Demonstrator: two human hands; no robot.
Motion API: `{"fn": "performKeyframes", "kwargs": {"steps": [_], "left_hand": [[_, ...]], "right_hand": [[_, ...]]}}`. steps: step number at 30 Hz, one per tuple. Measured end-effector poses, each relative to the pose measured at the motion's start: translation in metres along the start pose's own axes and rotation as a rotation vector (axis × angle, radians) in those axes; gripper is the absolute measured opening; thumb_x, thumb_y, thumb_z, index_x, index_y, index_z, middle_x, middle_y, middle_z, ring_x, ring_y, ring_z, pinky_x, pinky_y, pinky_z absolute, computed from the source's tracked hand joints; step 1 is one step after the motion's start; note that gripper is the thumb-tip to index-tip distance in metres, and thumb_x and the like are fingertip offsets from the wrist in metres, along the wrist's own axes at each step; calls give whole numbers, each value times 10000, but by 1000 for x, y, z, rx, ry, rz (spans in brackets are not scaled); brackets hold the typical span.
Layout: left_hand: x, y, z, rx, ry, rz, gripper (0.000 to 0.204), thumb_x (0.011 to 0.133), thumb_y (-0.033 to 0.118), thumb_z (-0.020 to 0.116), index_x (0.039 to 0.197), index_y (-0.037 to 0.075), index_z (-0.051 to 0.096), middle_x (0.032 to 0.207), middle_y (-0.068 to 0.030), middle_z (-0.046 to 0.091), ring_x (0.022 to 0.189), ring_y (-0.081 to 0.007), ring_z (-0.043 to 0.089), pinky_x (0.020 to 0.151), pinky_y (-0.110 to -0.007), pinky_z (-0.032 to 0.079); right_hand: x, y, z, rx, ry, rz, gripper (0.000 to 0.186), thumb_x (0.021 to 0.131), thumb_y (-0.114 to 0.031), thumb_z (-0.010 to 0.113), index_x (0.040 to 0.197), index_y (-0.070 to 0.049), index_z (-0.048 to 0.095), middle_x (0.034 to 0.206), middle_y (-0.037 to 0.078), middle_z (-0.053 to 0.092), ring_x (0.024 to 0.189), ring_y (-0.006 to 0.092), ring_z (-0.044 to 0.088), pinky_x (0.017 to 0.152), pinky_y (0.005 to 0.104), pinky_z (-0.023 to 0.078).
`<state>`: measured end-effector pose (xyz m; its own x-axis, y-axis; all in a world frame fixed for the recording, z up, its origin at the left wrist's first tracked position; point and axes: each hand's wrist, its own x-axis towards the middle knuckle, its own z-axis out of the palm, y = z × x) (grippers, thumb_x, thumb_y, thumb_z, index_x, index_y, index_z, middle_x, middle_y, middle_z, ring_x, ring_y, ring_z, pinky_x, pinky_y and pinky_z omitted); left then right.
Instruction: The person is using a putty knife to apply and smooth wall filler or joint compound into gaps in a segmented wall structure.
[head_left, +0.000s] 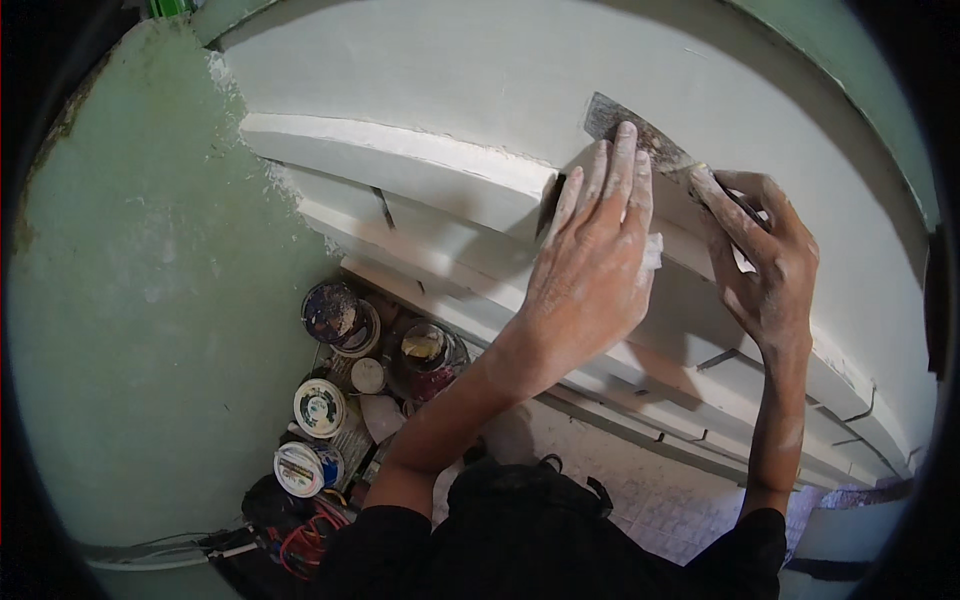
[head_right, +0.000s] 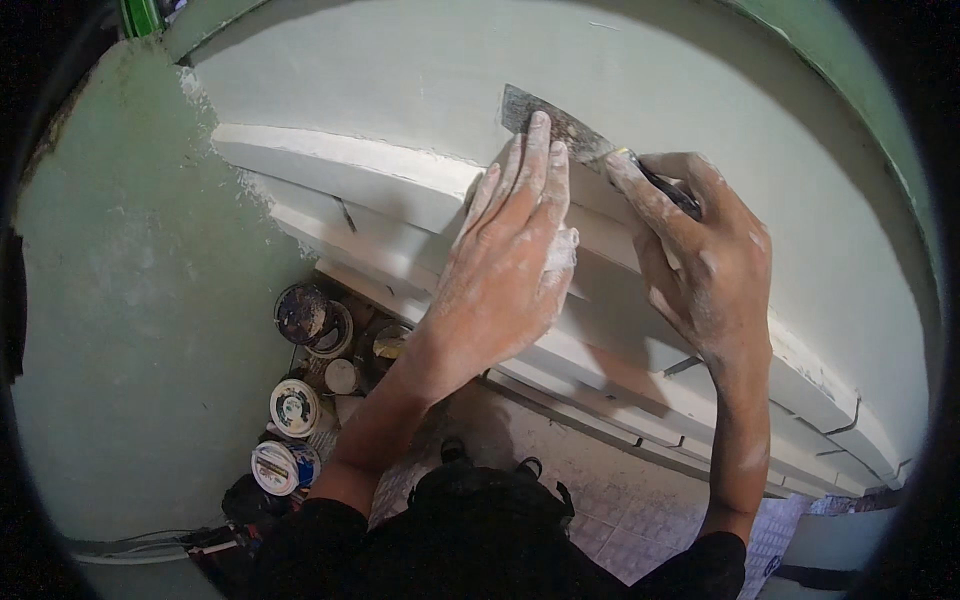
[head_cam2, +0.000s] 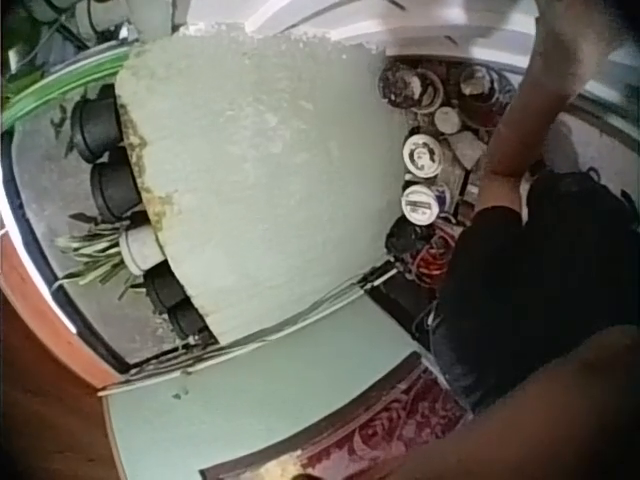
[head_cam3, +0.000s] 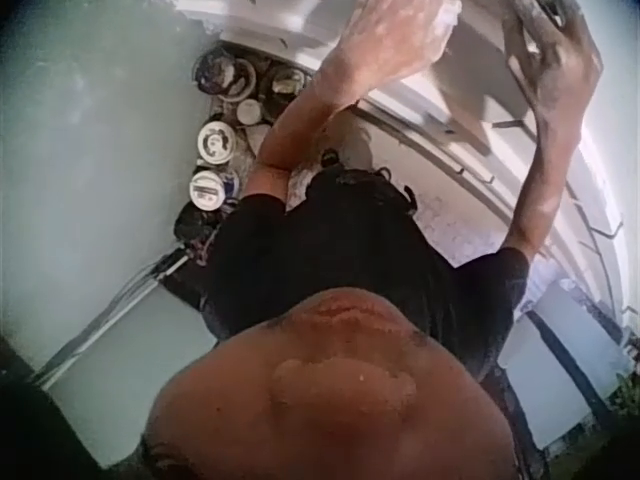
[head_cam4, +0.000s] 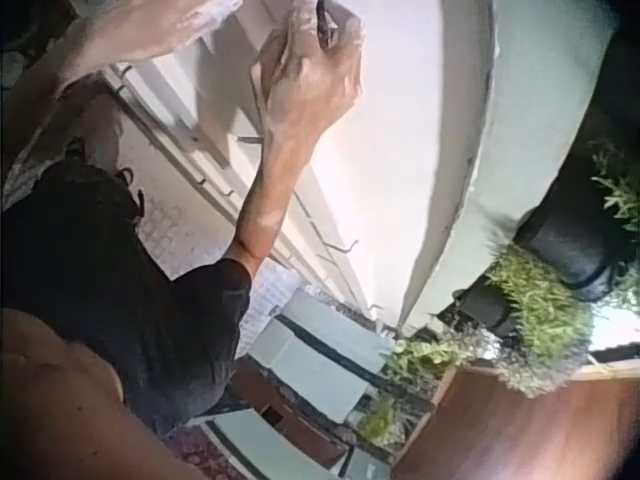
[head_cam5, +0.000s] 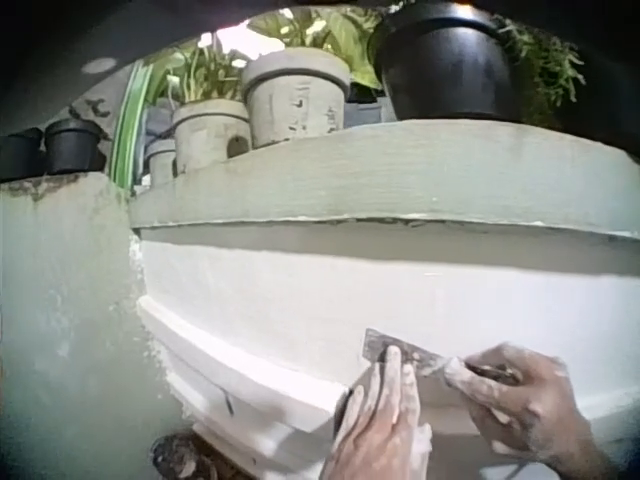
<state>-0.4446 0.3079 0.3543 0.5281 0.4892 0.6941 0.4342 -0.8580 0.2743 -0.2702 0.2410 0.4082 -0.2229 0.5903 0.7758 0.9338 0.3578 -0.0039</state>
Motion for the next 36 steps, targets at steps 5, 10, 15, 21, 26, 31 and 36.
{"fn": "performKeyframes", "kwargs": {"steps": [5,10,15,21,26,31,36], "left_hand": [[-2,-17,-9,111,-21,-87,677,970,159,520,1533,-91,239,1635,-268,135,1506,-416,204,1243,-506,164],[-3,-32,-18,106,17,-136,658,959,122,518,1533,-76,265,1640,-234,172,1507,-407,208,1242,-508,161],[0,-34,-22,124,53,-209,645,917,21,548,1512,-69,317,1630,-237,204,1497,-413,228,1247,-498,173],[0,41,28,-78,132,77,657,941,87,533,1503,-129,271,1615,-322,138,1503,-466,153,1225,-575,163],[32,85,68,-102,71,254,720,940,125,555,1539,-91,219,1628,-303,118,1507,-460,141,1222,-605,130],[39,96,57,-157,58,261,695,940,134,564,1514,-122,266,1596,-335,189,1498,-460,187,1233,-556,156],[38,77,48,-103,101,240,684,938,131,582,1513,-104,296,1589,-329,222,1477,-466,247,1227,-541,198]], "right_hand": [[14,-12,16,26,-27,-11,461,785,101,689,1193,-110,727,1060,97,679,815,241,699,690,344,566],[28,-19,31,22,-25,-23,505,746,82,685,1206,-124,721,1073,81,674,826,255,687,714,361,559],[30,-21,35,-3,14,-79,446,776,41,699,1186,-133,720,1066,71,680,812,248,692,698,356,559],[-24,12,-36,-19,98,-31,497,713,76,732,1167,-126,745,1037,120,722,868,216,722,687,320,609],[-53,51,-112,-193,41,-48,443,766,102,741,1175,-69,734,1068,149,712,935,242,719,769,330,601],[-53,60,-121,-199,49,-48,436,748,120,743,1149,-49,732,1043,157,702,907,251,713,748,336,591],[-38,54,-103,-208,51,-87,449,740,114,743,1149,-72,739,1050,138,705,893,246,717,737,326,591]]}}
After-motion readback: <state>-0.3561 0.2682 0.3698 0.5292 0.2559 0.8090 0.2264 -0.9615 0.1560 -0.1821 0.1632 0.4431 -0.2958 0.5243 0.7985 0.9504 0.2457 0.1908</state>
